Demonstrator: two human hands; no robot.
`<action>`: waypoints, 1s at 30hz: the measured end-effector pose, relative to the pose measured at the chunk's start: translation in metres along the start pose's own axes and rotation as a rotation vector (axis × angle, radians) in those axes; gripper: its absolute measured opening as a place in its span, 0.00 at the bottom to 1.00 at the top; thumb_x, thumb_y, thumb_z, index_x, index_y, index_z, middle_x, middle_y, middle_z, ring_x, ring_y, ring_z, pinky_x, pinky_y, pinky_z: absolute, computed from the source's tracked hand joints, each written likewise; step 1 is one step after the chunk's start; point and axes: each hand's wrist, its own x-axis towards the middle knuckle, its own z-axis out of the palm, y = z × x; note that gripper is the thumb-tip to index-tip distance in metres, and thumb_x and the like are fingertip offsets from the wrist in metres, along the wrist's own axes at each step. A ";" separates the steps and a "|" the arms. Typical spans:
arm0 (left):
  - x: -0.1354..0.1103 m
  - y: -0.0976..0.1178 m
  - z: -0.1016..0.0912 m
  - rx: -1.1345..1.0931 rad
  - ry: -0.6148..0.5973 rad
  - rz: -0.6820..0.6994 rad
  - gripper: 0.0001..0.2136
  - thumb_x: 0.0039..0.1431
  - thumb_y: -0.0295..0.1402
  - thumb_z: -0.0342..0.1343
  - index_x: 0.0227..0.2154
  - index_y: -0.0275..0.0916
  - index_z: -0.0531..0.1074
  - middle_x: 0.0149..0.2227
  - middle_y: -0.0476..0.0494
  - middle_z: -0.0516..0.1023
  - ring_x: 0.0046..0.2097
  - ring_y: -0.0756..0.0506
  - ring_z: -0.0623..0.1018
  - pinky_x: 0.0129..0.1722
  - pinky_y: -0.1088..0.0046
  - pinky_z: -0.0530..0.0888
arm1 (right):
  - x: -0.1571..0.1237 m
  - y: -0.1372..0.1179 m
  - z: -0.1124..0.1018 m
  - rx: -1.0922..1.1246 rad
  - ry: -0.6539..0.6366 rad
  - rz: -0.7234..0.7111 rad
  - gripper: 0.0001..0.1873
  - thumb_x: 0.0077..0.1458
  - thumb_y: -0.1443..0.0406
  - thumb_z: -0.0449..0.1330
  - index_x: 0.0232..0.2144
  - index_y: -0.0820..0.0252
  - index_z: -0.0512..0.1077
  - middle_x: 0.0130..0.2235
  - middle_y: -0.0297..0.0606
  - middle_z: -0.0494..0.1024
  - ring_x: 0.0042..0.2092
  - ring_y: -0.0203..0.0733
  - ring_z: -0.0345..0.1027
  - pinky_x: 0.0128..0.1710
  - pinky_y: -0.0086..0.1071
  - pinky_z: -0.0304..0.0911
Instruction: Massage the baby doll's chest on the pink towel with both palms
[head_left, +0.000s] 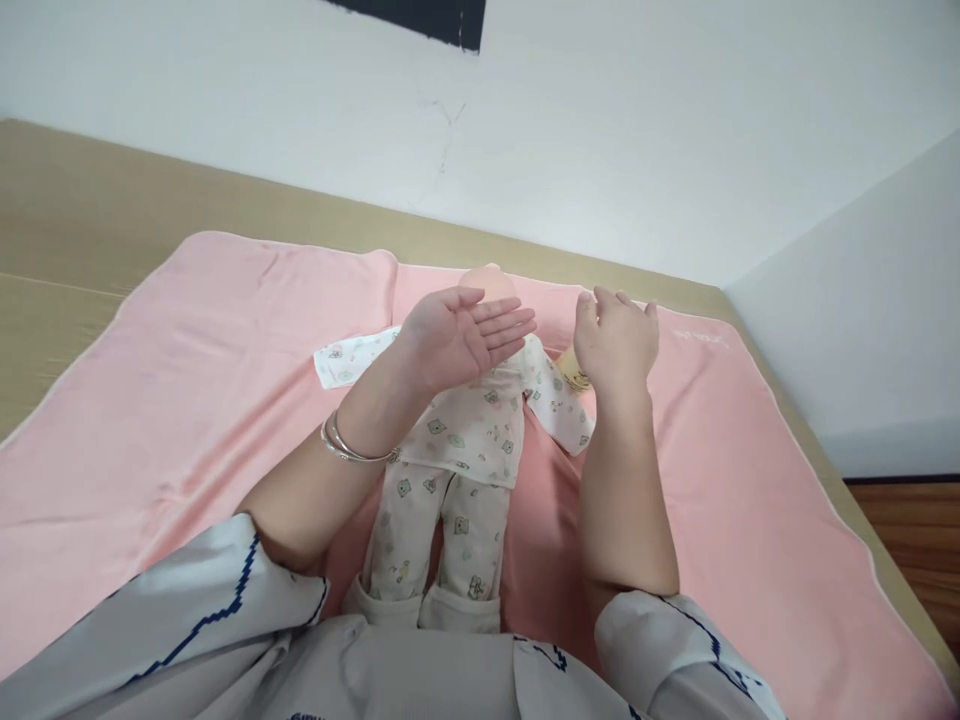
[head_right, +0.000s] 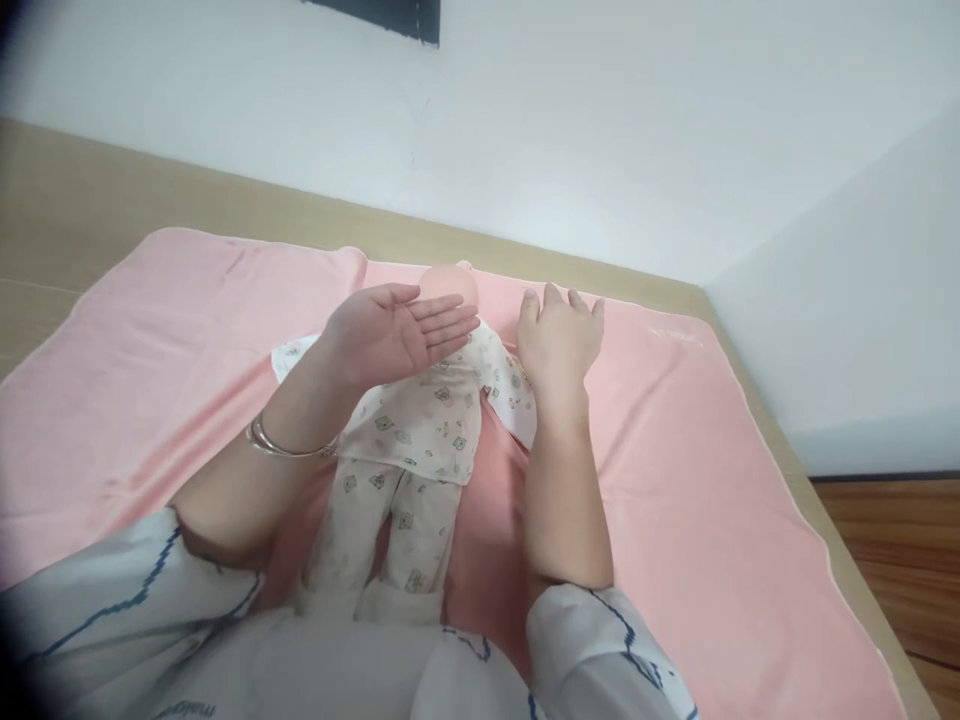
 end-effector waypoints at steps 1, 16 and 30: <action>-0.001 0.004 -0.001 -0.005 -0.011 0.029 0.28 0.67 0.32 0.48 0.68 0.30 0.67 0.62 0.27 0.79 0.67 0.36 0.78 0.67 0.57 0.75 | 0.001 0.000 0.000 0.013 0.000 0.005 0.31 0.71 0.56 0.39 0.48 0.62 0.79 0.49 0.55 0.85 0.63 0.59 0.73 0.74 0.65 0.45; -0.050 -0.021 0.022 0.016 0.048 0.096 0.26 0.60 0.22 0.54 0.62 0.40 0.71 0.55 0.36 0.83 0.65 0.34 0.79 0.72 0.48 0.68 | -0.002 0.011 -0.015 0.247 -0.073 0.043 0.37 0.68 0.46 0.48 0.69 0.61 0.67 0.63 0.55 0.78 0.69 0.67 0.66 0.69 0.69 0.58; -0.083 -0.037 0.025 0.314 -0.233 0.558 0.21 0.79 0.41 0.39 0.63 0.60 0.74 0.68 0.62 0.73 0.80 0.41 0.51 0.75 0.60 0.62 | -0.113 -0.101 -0.048 0.555 -0.222 -0.460 0.38 0.73 0.43 0.31 0.74 0.33 0.13 0.81 0.19 0.39 0.81 0.49 0.18 0.81 0.61 0.39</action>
